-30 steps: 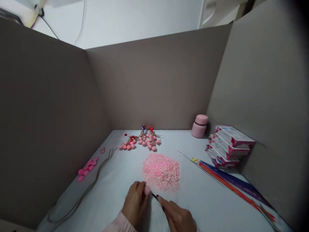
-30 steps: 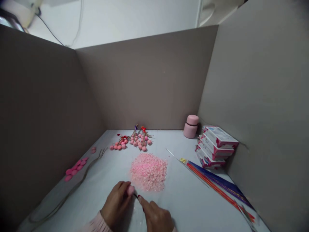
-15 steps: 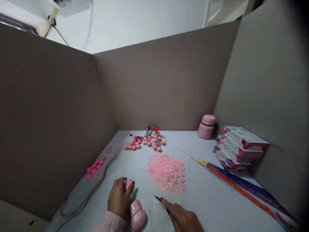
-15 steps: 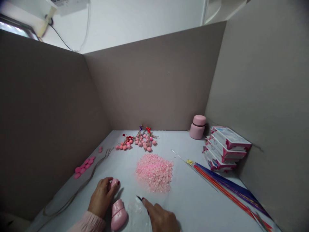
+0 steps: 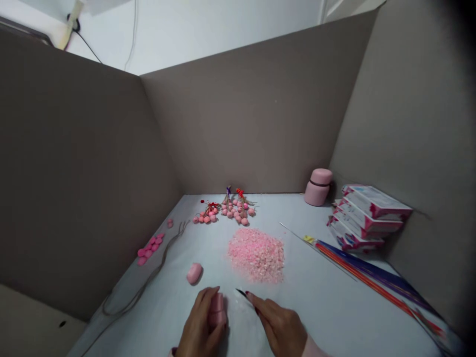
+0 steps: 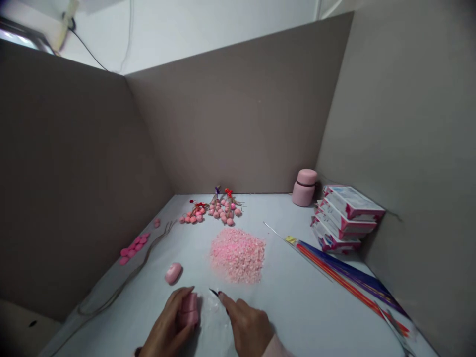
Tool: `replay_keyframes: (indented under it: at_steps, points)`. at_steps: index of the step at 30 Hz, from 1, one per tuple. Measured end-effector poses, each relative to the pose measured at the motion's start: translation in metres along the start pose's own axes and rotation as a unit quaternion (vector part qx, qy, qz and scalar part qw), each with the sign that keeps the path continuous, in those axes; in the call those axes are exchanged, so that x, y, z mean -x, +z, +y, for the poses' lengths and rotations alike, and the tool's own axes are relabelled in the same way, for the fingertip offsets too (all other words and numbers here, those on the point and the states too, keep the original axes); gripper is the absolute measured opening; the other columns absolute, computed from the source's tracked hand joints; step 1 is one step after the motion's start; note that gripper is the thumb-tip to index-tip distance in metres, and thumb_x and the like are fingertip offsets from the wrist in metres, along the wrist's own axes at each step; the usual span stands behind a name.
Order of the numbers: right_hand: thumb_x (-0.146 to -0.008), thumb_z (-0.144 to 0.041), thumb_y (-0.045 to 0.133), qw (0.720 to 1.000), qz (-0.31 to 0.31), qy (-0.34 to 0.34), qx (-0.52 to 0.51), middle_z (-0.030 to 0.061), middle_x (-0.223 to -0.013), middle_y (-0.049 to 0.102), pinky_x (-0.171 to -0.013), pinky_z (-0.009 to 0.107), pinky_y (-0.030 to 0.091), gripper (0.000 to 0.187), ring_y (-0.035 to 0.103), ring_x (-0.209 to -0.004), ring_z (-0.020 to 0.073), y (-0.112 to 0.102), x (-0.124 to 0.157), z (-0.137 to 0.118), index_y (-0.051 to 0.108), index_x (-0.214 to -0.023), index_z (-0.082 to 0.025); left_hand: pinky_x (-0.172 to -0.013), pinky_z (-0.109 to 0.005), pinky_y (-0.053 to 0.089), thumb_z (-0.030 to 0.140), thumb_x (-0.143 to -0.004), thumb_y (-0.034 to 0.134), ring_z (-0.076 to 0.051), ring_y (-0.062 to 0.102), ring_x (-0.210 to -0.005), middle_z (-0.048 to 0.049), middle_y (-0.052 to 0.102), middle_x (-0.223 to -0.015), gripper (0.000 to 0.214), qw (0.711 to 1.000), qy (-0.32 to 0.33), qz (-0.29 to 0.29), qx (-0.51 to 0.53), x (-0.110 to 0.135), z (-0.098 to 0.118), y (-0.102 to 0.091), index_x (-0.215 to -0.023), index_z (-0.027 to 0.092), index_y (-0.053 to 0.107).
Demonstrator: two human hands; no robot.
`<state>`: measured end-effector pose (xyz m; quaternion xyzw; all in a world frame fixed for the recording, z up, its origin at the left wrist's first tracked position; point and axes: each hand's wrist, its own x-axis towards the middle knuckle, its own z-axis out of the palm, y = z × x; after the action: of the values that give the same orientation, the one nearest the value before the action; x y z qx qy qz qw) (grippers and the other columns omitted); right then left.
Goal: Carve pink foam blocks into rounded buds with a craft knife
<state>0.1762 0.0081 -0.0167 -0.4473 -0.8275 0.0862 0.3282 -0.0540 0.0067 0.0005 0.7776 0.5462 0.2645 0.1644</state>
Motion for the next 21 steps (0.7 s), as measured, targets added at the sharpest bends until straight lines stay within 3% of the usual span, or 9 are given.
replay_keyframes:
  at_steps: [1, 3, 6, 11, 13, 17, 19, 21]
  points:
    - [-0.088, -0.009, 0.036, 1.0, 0.0, 0.003, -0.007, 0.0011, -0.084, 0.067, -0.065, 0.019, 0.053, 0.05, 0.065, -0.069, 0.0131, -0.001, 0.0, -0.001, 0.044, -0.133, -0.028, -0.1, -0.036, 0.043, 0.017, -0.077, 0.05, -0.024, 0.049, -0.121, -0.0176, 0.055, -0.127, 0.048, 0.999, 0.031, 0.0, 0.008, 0.002, -0.001, 0.005, -0.125, 0.01, 0.05]
    - [-0.088, -0.009, 0.035, 1.0, -0.002, 0.003, -0.018, 0.0017, -0.087, 0.067, -0.066, 0.02, 0.053, 0.049, 0.065, -0.073, 0.0134, -0.002, 0.0, -0.002, 0.044, -0.133, -0.028, -0.098, -0.042, 0.043, 0.019, -0.076, 0.051, -0.028, 0.048, -0.121, -0.0188, 0.047, -0.133, 0.048, 0.997, 0.013, 0.082, -0.007, 0.008, -0.003, 0.017, -0.123, 0.014, 0.054]
    - [-0.088, -0.009, 0.036, 1.0, -0.002, 0.0, -0.022, 0.0013, -0.084, 0.066, -0.065, 0.019, 0.052, 0.048, 0.065, -0.071, 0.0133, -0.002, 0.0, -0.002, 0.045, -0.132, -0.027, -0.088, -0.044, 0.049, 0.026, -0.077, 0.052, -0.028, 0.06, -0.104, -0.0179, 0.061, -0.111, 0.044, 0.991, -0.036, 0.128, -0.026, 0.016, -0.001, 0.034, -0.119, 0.014, 0.057]
    - [-0.09, -0.011, 0.031, 0.999, 0.026, -0.009, -0.018, 0.0012, -0.077, 0.065, -0.061, 0.019, 0.052, 0.046, 0.064, -0.063, 0.0135, 0.0, 0.003, -0.003, 0.047, -0.13, -0.026, -0.077, -0.036, 0.053, 0.032, -0.087, 0.038, -0.022, 0.068, -0.088, -0.0096, 0.071, -0.101, 0.031, 0.974, -0.172, 0.15, 0.001, 0.023, 0.007, 0.044, -0.109, 0.019, 0.055]
    - [-0.092, -0.014, 0.029, 0.999, 0.041, -0.02, -0.016, 0.0012, -0.074, 0.064, -0.059, 0.018, 0.051, 0.044, 0.064, -0.061, 0.0132, 0.002, 0.005, -0.005, 0.047, -0.129, -0.026, -0.077, -0.037, 0.053, 0.04, -0.088, 0.039, -0.023, 0.068, -0.086, -0.0094, 0.072, -0.095, 0.033, 0.976, -0.145, 0.16, -0.019, 0.024, 0.006, 0.046, -0.103, 0.019, 0.059]
    - [-0.096, -0.016, 0.023, 0.998, 0.03, -0.063, -0.009, 0.0021, -0.071, 0.062, -0.054, 0.017, 0.049, 0.04, 0.063, -0.058, 0.0127, 0.009, 0.011, -0.008, 0.048, -0.127, -0.021, -0.078, -0.043, 0.05, 0.049, -0.089, 0.03, -0.027, 0.063, -0.088, -0.0163, 0.07, -0.095, 0.05, 0.974, -0.047, 0.219, -0.046, 0.028, 0.007, 0.052, -0.11, 0.012, 0.056]
    - [-0.097, -0.016, 0.021, 0.996, 0.027, -0.086, 0.008, 0.0012, -0.067, 0.06, -0.048, 0.016, 0.046, 0.04, 0.062, -0.054, 0.0121, 0.013, 0.014, -0.011, 0.049, -0.125, -0.019, -0.079, -0.042, 0.049, 0.047, -0.09, 0.027, -0.028, 0.063, -0.091, -0.0181, 0.069, -0.098, 0.05, 0.973, -0.05, 0.224, -0.03, 0.03, 0.01, 0.053, -0.113, 0.01, 0.053]
    - [-0.098, -0.016, 0.021, 0.994, 0.034, -0.102, 0.032, -0.0006, -0.062, 0.058, -0.043, 0.016, 0.042, 0.039, 0.06, -0.048, 0.0114, 0.017, 0.017, -0.013, 0.051, -0.123, -0.019, -0.079, -0.041, 0.05, 0.047, -0.089, 0.029, -0.028, 0.064, -0.091, -0.0168, 0.07, -0.098, 0.048, 0.973, -0.1, 0.21, -0.009, 0.031, 0.014, 0.051, -0.11, 0.012, 0.055]
